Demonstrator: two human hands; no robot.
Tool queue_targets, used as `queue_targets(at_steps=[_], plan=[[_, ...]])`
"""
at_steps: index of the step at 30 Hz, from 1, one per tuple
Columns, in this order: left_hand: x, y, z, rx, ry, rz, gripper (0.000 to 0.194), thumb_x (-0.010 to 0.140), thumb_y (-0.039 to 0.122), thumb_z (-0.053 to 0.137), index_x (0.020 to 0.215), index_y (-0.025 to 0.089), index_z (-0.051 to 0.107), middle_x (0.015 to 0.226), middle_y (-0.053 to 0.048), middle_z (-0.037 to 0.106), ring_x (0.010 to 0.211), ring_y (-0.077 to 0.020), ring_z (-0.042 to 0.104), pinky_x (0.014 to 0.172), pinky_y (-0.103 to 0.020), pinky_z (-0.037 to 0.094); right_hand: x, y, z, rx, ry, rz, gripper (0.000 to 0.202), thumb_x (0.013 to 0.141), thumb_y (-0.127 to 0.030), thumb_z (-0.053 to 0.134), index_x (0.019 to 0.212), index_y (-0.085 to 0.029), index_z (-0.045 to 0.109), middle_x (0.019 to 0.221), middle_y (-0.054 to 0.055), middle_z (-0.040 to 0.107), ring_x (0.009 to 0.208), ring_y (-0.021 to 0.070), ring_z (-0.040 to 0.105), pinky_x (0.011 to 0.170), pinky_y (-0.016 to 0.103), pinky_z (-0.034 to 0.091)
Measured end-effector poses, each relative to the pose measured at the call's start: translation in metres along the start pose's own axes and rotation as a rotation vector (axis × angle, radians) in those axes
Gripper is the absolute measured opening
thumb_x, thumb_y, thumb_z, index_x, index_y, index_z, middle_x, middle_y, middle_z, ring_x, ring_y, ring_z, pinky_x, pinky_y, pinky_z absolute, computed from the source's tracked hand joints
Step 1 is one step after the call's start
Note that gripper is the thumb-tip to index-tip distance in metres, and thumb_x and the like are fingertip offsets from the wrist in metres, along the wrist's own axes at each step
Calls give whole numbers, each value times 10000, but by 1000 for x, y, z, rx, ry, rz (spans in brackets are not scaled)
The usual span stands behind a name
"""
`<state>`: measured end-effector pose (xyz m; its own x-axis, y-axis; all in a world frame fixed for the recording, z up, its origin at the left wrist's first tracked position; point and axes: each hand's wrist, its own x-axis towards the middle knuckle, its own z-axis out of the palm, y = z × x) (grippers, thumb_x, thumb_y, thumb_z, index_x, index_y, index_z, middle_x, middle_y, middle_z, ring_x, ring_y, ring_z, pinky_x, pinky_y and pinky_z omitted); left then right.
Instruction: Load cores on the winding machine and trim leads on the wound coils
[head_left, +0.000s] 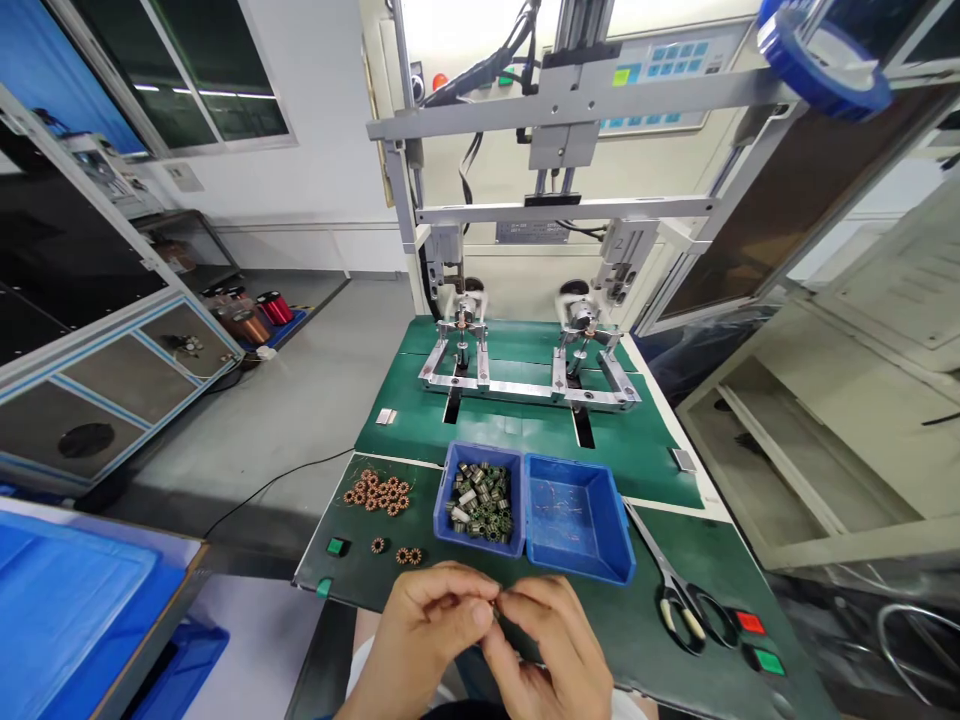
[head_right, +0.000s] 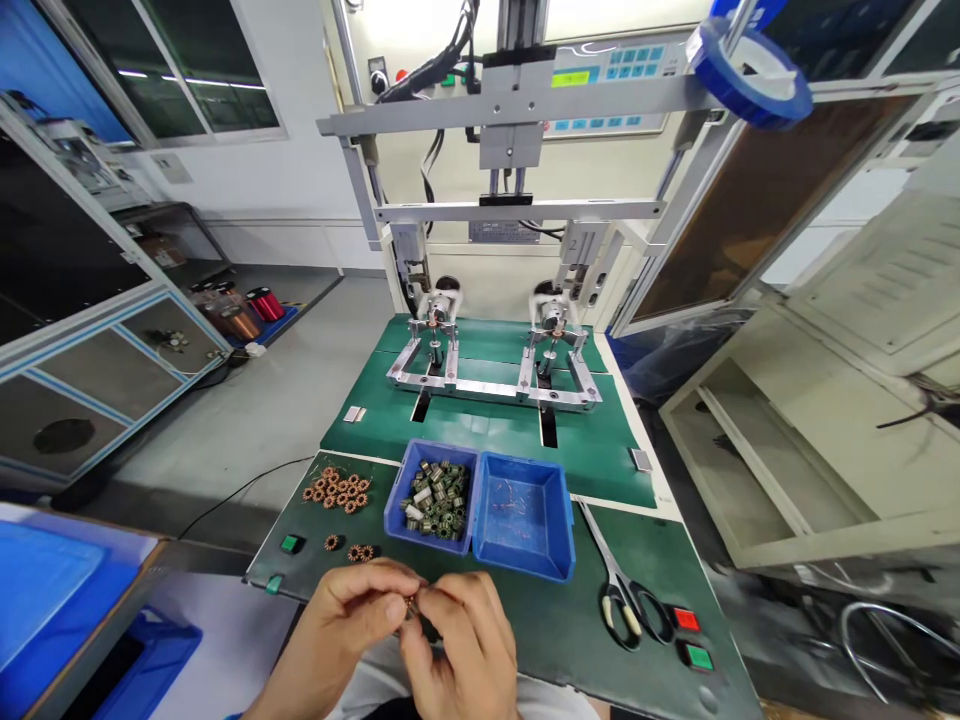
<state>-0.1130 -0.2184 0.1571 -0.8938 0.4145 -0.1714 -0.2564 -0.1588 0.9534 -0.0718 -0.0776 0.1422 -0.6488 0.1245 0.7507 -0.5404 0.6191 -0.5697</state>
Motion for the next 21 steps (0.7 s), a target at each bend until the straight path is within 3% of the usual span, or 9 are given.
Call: queue_targets(at_steps=[4, 8, 11, 15, 19, 21], plan=[[-13, -15, -29, 390, 69, 158, 181, 757, 286, 758, 934, 268, 789, 845, -46, 759, 766, -180, 692, 709, -252, 567, -17, 7, 7, -45, -127, -2, 116, 858, -118, 609, 956, -179, 608, 818, 62, 638, 688, 174, 629, 602, 280, 557], [-25, -40, -76, 809, 373, 212, 177, 809, 337, 690, 940, 245, 766, 881, -63, 771, 783, -213, 712, 721, -311, 593, -43, 18, 16, -92, -237, 44, 51, 887, -190, 604, 938, -194, 608, 825, 62, 644, 702, 182, 660, 610, 270, 576], [-23, -56, -99, 996, 555, 257, 188, 820, 368, 668, 921, 235, 753, 874, -62, 770, 783, -238, 706, 722, -375, 598, -56, 23, 22, -87, -330, 111, 85, 927, -198, 534, 942, -200, 618, 845, 66, 648, 738, 183, 676, 635, 265, 587], [-9, -70, -104, 1079, 609, 396, 229, 880, 391, 591, 942, 233, 744, 956, -84, 744, 862, -249, 695, 779, -409, 585, -59, 25, 28, -75, -392, 123, 107, 938, -209, 521, 958, -204, 626, 864, 63, 654, 762, 180, 683, 668, 264, 594], [-4, -77, -97, 1097, 758, 445, 313, 880, 450, 588, 938, 162, 694, 881, -100, 643, 660, -199, 626, 637, -367, 572, -58, 25, 27, -81, -360, 166, 149, 966, -248, 496, 950, -205, 637, 863, 69, 655, 768, 181, 679, 677, 270, 593], [-4, -79, -92, 1104, 769, 455, 301, 858, 459, 618, 876, 165, 681, 790, -67, 606, 624, -193, 595, 606, -353, 552, -60, 24, 26, -86, -324, 199, 191, 981, -292, 478, 927, -207, 640, 849, 70, 652, 754, 185, 676, 666, 277, 592]])
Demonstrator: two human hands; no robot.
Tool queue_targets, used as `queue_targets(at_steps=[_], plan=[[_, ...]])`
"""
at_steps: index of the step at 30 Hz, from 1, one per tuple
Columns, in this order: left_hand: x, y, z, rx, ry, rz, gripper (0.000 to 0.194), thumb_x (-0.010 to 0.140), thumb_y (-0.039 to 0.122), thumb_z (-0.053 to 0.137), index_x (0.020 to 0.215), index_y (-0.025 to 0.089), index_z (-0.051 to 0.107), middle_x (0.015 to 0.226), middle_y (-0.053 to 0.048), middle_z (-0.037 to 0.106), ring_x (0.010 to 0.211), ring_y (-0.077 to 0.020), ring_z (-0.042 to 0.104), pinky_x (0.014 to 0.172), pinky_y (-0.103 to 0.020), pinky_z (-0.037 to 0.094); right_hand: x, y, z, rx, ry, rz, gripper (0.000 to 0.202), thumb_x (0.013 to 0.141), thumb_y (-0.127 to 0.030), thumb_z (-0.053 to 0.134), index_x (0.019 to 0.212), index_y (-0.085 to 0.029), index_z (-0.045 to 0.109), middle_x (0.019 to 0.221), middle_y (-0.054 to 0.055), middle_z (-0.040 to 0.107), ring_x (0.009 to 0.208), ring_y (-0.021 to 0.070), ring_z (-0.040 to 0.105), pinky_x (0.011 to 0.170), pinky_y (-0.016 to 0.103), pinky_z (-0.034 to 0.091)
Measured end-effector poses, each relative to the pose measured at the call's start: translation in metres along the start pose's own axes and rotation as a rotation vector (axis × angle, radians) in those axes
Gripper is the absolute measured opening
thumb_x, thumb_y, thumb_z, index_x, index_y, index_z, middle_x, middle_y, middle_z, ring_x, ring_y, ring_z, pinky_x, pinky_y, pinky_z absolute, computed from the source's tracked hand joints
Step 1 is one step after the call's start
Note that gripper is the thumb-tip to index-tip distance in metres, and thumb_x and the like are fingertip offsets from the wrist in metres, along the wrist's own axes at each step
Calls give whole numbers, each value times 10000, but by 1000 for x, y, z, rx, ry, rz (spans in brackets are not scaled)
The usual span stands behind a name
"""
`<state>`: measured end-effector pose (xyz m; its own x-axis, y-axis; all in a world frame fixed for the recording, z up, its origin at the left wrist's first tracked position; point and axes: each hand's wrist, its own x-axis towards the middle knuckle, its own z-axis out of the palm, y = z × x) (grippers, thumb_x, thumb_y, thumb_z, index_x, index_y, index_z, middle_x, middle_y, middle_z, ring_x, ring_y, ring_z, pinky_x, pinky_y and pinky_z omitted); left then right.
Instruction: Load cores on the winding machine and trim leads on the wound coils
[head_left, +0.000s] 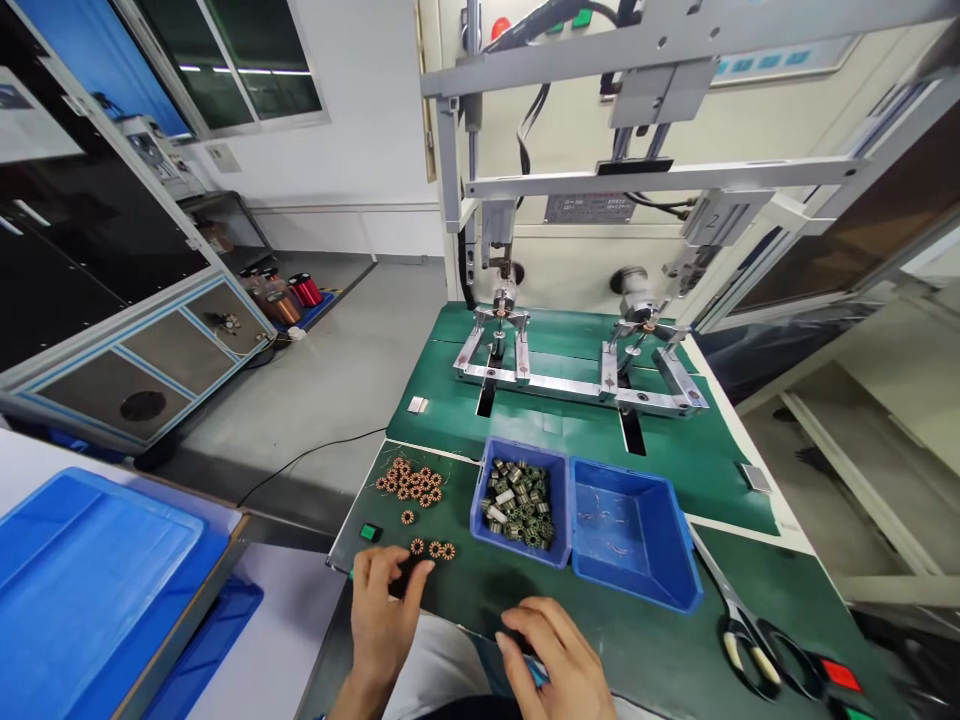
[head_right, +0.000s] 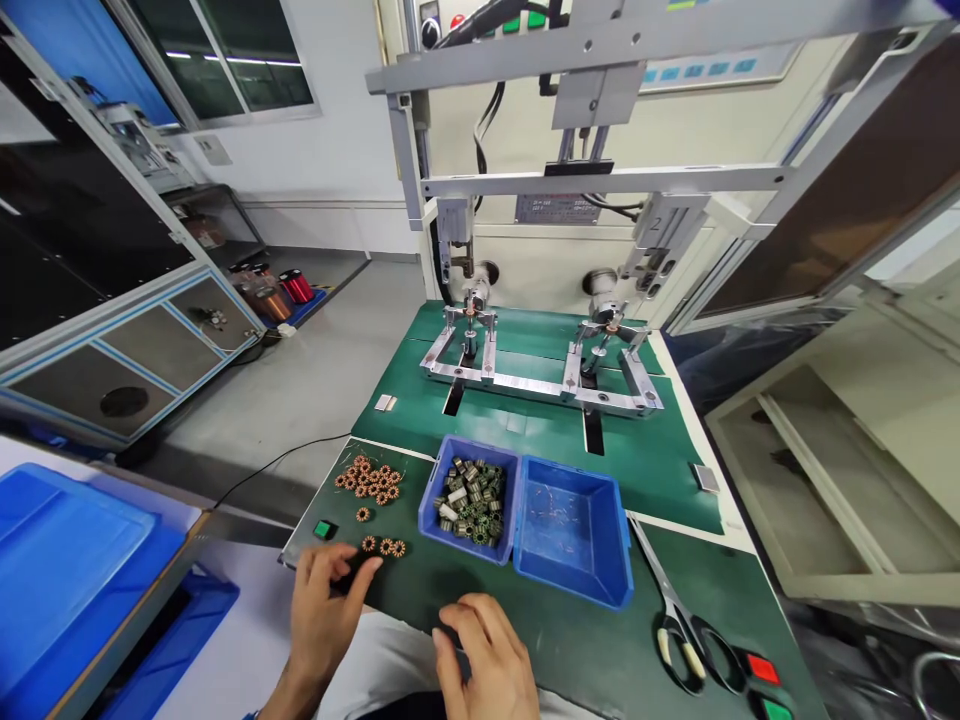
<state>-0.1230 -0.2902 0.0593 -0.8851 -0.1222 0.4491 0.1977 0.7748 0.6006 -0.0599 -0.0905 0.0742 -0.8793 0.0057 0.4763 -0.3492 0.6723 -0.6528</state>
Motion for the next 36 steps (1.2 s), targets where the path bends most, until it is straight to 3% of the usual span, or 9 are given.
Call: queue_targets(at_steps=[5, 8, 12, 15, 17, 21, 25, 31, 36], plan=[[2, 8, 5, 52, -86, 66, 296, 858, 415, 622, 1003, 182, 735, 707, -45, 615, 664, -212, 605, 647, -355, 520, -6, 1, 1, 25, 28, 19, 234, 988, -334, 471, 891, -212, 646, 823, 69, 645, 730, 184, 672, 654, 274, 589], [8, 12, 2, 18, -128, 50, 287, 853, 423, 625, 958, 199, 769, 659, -37, 604, 624, -204, 587, 621, -344, 506, -2, -1, -2, 37, 19, 14, 215, 979, -298, 481, 880, -210, 650, 818, 70, 649, 729, 183, 674, 660, 270, 591], [11, 27, -16, -286, -185, -129, 230, 787, 384, 713, 939, 225, 780, 667, -19, 606, 599, -162, 581, 569, -273, 520, 12, -10, -6, 112, -26, 5, 107, 933, -214, 540, 954, -204, 644, 854, 58, 657, 717, 168, 673, 643, 252, 591], [7, 50, -28, -672, -376, -339, 197, 728, 366, 779, 889, 253, 787, 822, -40, 707, 708, -161, 655, 639, -244, 555, 24, -22, -5, 196, 37, -25, 144, 905, -202, 558, 1037, -199, 616, 888, 66, 649, 671, 158, 649, 562, 245, 570], [4, 67, -31, -886, -455, -544, 224, 673, 392, 827, 845, 253, 793, 804, -32, 740, 709, -154, 670, 658, -228, 556, 30, -28, -3, 224, 81, -35, 142, 893, -171, 559, 1026, -201, 600, 871, 62, 640, 647, 152, 628, 533, 245, 546], [4, 87, -29, -1049, -483, -773, 308, 570, 410, 891, 812, 241, 807, 715, -26, 763, 675, -147, 674, 669, -217, 553, 34, -35, -5, 206, 172, -42, 130, 867, -109, 565, 948, -206, 594, 783, 34, 629, 600, 141, 605, 514, 240, 517], [8, 86, -25, -1062, -615, -776, 311, 600, 454, 866, 814, 235, 814, 784, -68, 790, 728, -197, 708, 698, -275, 584, 32, -35, -9, 155, 242, -56, 117, 867, -107, 566, 919, -204, 605, 758, 31, 628, 617, 150, 612, 544, 257, 527], [7, 85, -24, -997, -631, -780, 307, 637, 496, 831, 787, 229, 815, 768, -67, 788, 704, -179, 700, 656, -239, 575, 30, -33, -12, 138, 222, -80, 116, 873, -88, 579, 922, -191, 595, 771, 36, 623, 675, 151, 626, 597, 253, 545], [-1, 62, -24, -824, -623, -548, 261, 697, 419, 803, 884, 238, 801, 866, -71, 788, 788, -217, 725, 715, -282, 601, 22, -23, -8, 117, 84, -80, 136, 867, -115, 571, 975, -194, 593, 844, 58, 651, 720, 170, 654, 615, 263, 575]])
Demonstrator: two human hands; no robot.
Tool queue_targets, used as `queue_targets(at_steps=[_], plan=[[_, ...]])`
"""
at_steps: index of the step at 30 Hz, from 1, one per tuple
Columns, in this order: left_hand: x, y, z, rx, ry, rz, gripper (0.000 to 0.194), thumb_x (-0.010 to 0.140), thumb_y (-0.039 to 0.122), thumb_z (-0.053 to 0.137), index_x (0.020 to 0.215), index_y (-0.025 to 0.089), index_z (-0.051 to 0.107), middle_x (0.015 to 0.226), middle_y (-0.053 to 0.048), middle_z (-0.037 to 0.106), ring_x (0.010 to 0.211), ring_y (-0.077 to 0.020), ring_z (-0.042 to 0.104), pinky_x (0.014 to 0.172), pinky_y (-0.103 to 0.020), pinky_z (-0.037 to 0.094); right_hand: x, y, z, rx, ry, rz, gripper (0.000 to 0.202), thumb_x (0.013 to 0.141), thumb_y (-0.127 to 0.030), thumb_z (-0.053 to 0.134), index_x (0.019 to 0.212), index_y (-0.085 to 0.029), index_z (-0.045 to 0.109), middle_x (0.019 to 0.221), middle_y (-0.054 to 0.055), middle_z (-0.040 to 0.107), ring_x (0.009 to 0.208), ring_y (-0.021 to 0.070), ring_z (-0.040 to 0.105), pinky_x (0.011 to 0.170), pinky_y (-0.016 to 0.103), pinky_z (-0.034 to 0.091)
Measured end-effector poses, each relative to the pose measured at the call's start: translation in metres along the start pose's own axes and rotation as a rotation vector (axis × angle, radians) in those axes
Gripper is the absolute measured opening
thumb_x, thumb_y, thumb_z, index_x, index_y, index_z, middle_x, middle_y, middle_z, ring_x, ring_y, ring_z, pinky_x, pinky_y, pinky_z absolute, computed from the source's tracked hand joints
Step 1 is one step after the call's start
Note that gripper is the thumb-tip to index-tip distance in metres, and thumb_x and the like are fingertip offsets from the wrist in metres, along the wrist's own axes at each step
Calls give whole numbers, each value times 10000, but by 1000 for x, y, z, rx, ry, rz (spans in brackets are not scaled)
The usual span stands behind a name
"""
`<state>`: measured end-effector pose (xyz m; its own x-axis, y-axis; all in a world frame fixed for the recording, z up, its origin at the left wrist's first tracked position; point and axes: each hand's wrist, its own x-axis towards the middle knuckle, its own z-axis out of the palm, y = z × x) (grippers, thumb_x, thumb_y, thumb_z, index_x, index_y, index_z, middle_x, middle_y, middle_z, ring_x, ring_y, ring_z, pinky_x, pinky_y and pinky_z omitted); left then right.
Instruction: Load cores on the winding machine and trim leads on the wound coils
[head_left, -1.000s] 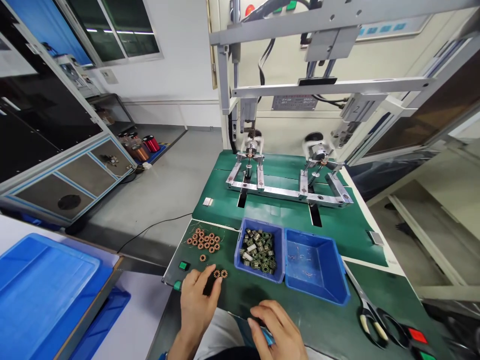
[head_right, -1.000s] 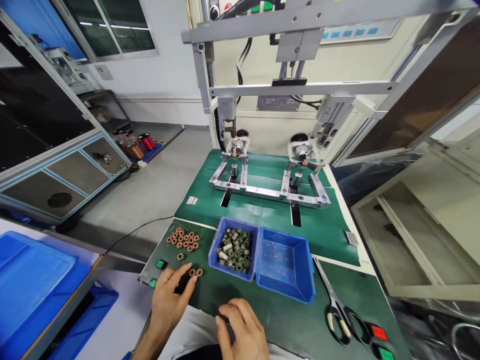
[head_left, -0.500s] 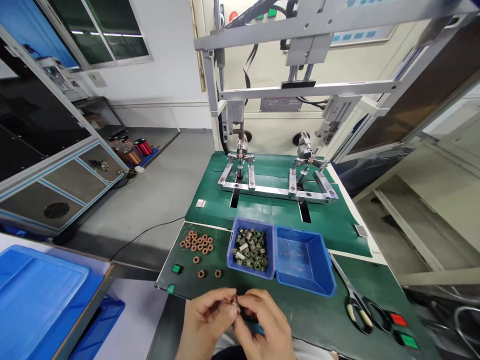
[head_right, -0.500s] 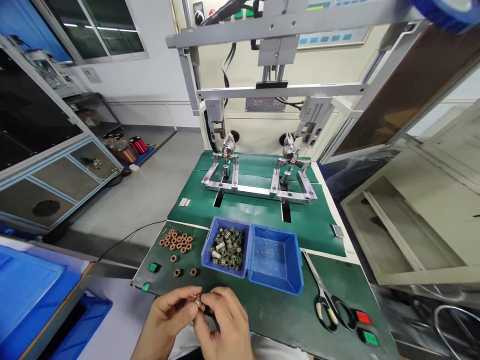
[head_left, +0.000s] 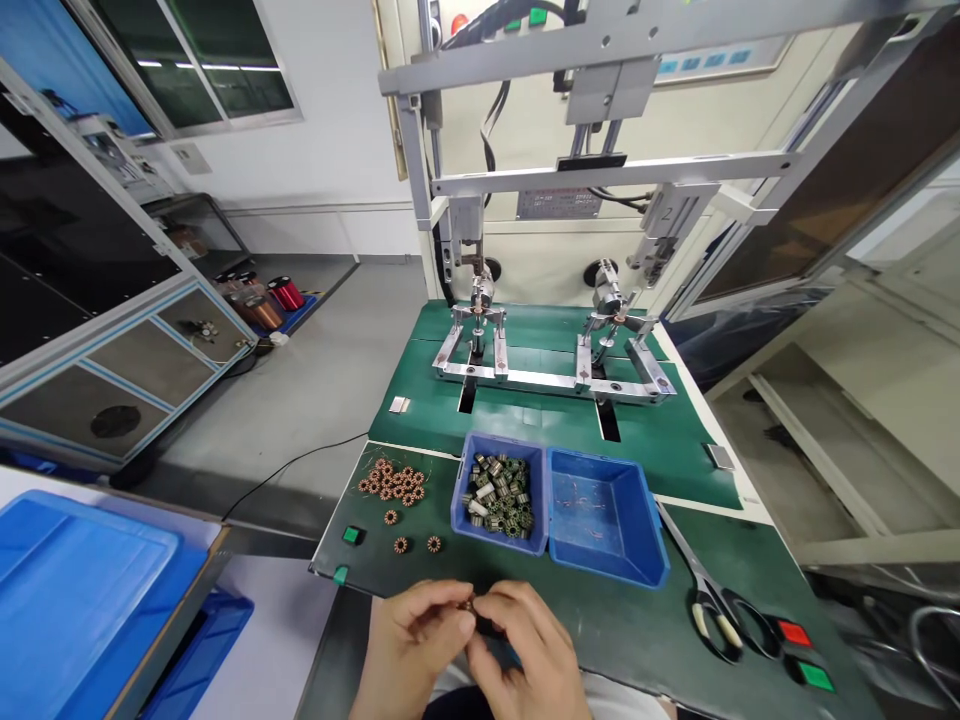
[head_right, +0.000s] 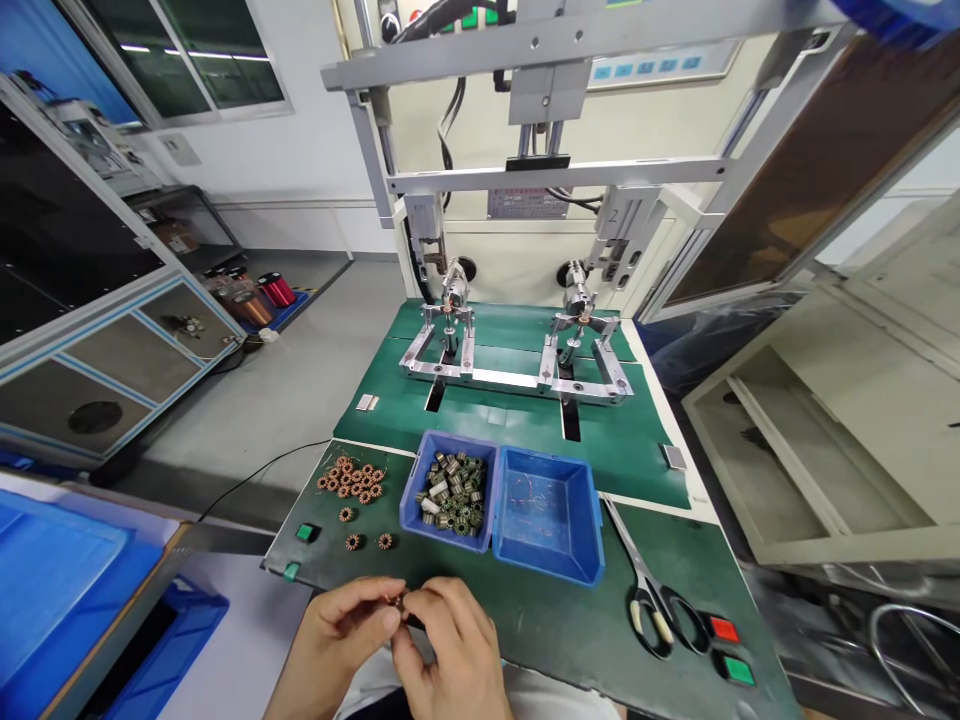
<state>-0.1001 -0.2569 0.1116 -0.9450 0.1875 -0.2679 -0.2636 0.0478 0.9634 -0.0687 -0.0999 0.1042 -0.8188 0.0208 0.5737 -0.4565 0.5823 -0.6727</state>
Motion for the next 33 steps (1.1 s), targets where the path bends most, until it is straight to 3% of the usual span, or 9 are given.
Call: queue_targets(at_steps=[5, 8, 10, 14, 16, 21, 27, 30, 33], plan=[[10, -33, -26, 628, 283, 355, 187, 810, 374, 685, 924, 255, 773, 906, -77, 769, 820, -237, 713, 753, -352, 601, -15, 18, 10, -58, -47, 43, 121, 932, -237, 490, 980, -194, 592, 848, 68, 645, 657, 172, 644, 511, 249, 559], [20, -46, -28, 792, 453, 532, 220, 856, 390, 620, 906, 234, 766, 878, -103, 709, 844, -257, 685, 765, -400, 589, -17, 22, 13, -112, -91, 45, 134, 944, -200, 450, 970, -199, 581, 833, 53, 647, 610, 159, 632, 546, 261, 568], [26, -48, -27, 813, 500, 558, 251, 874, 404, 594, 933, 210, 742, 860, -97, 651, 801, -244, 664, 738, -400, 587, -14, 22, 13, -145, -118, 40, 141, 939, -182, 441, 955, -200, 581, 819, 47, 652, 641, 165, 654, 585, 265, 582], [30, -41, -31, 811, 565, 472, 352, 810, 442, 653, 1019, 160, 626, 932, -92, 569, 663, -204, 588, 633, -406, 582, -7, 24, 19, -264, -138, 6, 218, 925, -172, 432, 1036, -176, 620, 896, 86, 702, 816, 209, 711, 698, 298, 620], [31, -35, -39, 827, 516, 440, 391, 791, 383, 655, 1096, 151, 579, 1001, -110, 558, 713, -215, 598, 649, -415, 586, -4, 27, 28, -347, -174, -25, 296, 900, -158, 451, 1138, -131, 624, 1016, 130, 719, 915, 245, 714, 754, 336, 630], [38, -29, -62, 917, 210, 450, 408, 776, 206, 597, 1184, 183, 609, 1127, -136, 640, 1054, -290, 635, 886, -481, 572, 1, 32, 60, -385, -307, -20, 462, 818, -85, 507, 1274, -77, 581, 1183, 159, 686, 1032, 273, 685, 854, 338, 613], [61, -33, -73, 1081, 4, 593, 334, 779, 217, 689, 1110, 254, 711, 1035, -101, 727, 959, -277, 698, 839, -409, 612, 2, 40, 82, -394, -233, -3, 548, 720, 13, 527, 1227, -178, 611, 1041, 74, 729, 942, 232, 702, 829, 284, 613], [64, -27, -67, 1137, -14, 665, 326, 776, 163, 686, 1090, 249, 717, 1027, -100, 734, 930, -269, 705, 823, -392, 617, -4, 45, 83, -374, -193, -10, 553, 701, -7, 547, 1217, -197, 606, 1023, 61, 729, 920, 234, 703, 813, 288, 617], [61, -20, -57, 1181, -30, 643, 249, 815, 144, 629, 1020, 242, 731, 974, -88, 739, 899, -257, 709, 830, -406, 613, -13, 49, 80, -318, -162, -46, 507, 710, -49, 530, 1188, -200, 604, 970, 62, 725, 857, 223, 701, 791, 283, 614]])
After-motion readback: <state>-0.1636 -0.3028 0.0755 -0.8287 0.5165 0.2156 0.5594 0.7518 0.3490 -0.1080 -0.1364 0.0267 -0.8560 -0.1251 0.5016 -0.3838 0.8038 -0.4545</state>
